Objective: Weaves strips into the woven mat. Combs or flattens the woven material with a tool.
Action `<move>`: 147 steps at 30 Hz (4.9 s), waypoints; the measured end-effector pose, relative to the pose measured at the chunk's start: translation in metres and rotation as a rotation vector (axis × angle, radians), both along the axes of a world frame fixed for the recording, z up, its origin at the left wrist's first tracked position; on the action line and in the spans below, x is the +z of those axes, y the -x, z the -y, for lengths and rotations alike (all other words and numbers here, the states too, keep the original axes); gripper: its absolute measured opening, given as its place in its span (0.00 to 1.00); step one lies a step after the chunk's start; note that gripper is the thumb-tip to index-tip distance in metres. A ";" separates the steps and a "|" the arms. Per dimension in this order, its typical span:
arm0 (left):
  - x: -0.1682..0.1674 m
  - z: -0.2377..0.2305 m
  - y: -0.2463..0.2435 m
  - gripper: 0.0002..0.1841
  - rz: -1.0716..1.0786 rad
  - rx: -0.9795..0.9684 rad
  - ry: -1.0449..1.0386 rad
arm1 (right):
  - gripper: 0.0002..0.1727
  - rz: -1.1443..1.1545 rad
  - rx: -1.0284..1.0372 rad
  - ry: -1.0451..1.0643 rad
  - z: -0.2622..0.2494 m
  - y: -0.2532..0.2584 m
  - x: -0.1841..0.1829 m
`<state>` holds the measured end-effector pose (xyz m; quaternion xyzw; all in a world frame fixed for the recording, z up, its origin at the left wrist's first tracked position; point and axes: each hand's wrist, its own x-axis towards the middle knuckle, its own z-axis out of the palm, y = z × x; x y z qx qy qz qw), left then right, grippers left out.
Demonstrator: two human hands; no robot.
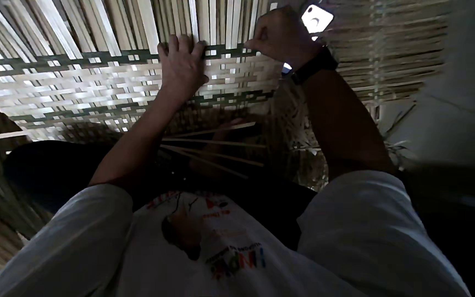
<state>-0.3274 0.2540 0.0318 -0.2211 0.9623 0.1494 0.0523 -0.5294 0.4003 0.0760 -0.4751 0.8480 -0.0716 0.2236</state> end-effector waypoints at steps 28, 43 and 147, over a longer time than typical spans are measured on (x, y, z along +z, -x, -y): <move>0.021 0.057 0.028 0.09 -0.742 0.364 -0.823 | 0.23 0.007 0.010 0.232 -0.031 -0.013 0.003; 0.018 0.063 0.043 0.27 -0.282 0.282 -0.921 | 0.24 -0.004 0.051 0.276 -0.035 -0.008 -0.005; 0.020 0.102 0.017 0.10 -0.453 0.257 -0.859 | 0.22 0.033 0.037 0.290 -0.040 -0.013 0.004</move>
